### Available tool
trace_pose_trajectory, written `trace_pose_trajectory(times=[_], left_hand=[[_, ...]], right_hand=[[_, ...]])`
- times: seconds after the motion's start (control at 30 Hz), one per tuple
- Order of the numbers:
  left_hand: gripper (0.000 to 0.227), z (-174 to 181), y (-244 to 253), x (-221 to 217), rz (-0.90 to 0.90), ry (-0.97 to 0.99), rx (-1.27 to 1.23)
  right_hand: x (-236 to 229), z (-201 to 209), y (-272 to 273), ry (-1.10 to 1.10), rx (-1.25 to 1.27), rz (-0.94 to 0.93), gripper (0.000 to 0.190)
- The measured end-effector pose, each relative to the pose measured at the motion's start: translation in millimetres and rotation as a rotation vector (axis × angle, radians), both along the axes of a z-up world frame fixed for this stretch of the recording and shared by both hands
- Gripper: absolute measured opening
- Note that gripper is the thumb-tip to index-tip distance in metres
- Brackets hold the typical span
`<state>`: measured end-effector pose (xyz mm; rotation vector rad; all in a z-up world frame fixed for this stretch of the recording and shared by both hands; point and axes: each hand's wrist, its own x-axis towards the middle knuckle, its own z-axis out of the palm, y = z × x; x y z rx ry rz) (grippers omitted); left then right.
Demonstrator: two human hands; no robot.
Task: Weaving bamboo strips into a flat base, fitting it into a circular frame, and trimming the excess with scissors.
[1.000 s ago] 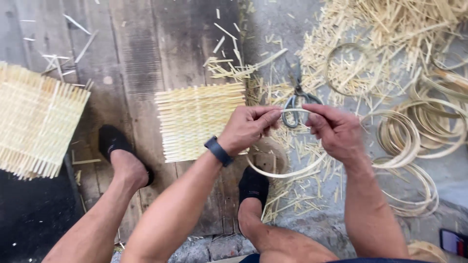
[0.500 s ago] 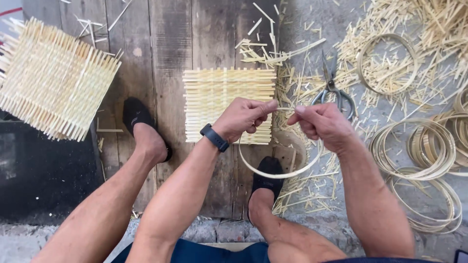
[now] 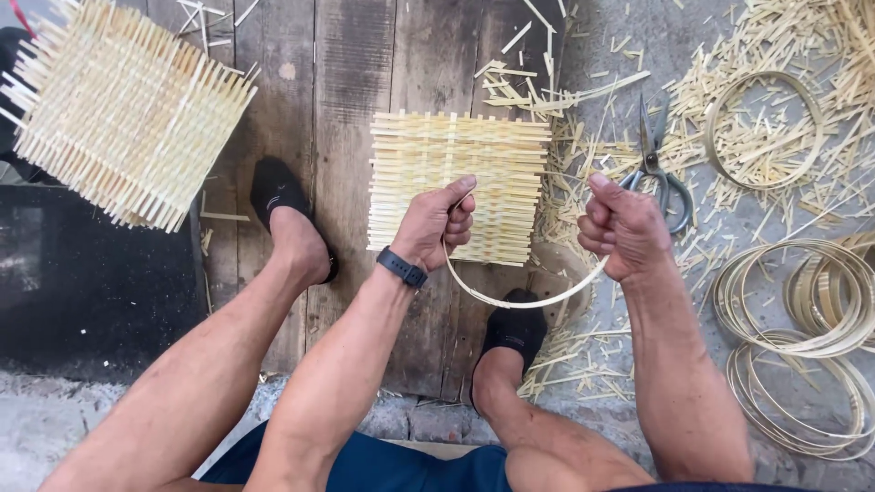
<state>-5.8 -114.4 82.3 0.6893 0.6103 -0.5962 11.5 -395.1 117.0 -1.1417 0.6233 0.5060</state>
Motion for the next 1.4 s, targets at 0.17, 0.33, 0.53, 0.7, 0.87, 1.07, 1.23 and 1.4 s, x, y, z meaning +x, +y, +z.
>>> trace_pose_trajectory(times=[0.17, 0.33, 0.53, 0.7, 0.87, 1.07, 1.23, 1.4], left_hand=[[0.035, 3.4, 3.7, 8.0, 0.084, 0.011, -0.033], [0.034, 28.8, 27.7, 26.9, 0.258, -0.007, -0.064], [0.012, 22.1, 49.0, 20.5, 0.386, -0.129, 0.101], [0.016, -40.4, 83.9, 16.3, 0.099, -0.427, 1.136], [0.022, -73.8, 88.4, 4.4, -0.153, -0.451, 1.462], [0.020, -62.1, 90.7, 13.1, -0.199, -0.362, 1.428], [0.014, -63.3, 90.0, 9.3, -0.242, -0.312, 1.455], [0.011, -75.8, 93.4, 13.8, -0.271, -0.294, 1.405]], right_hand=[[2.4, 19.6, 4.4, -0.086, 0.037, 0.077, 0.029], [20.8, 81.8, 27.2, -0.229, -0.413, 0.350, 0.030], [38.5, 94.4, 65.2, -0.044, -0.843, 0.628, 0.044], [38.2, 19.5, 99.2, 0.064, -0.929, 0.551, 0.031], [7.0, -49.8, 101.2, -0.214, -1.064, 0.434, 0.020], [-0.1, -70.7, 97.3, -0.339, -1.117, 0.247, 0.016], [-8.3, -66.9, 97.5, -0.198, -1.052, 0.209, 0.016], [-9.0, -84.7, 91.0, -0.255, -1.090, 0.210, 0.019]])
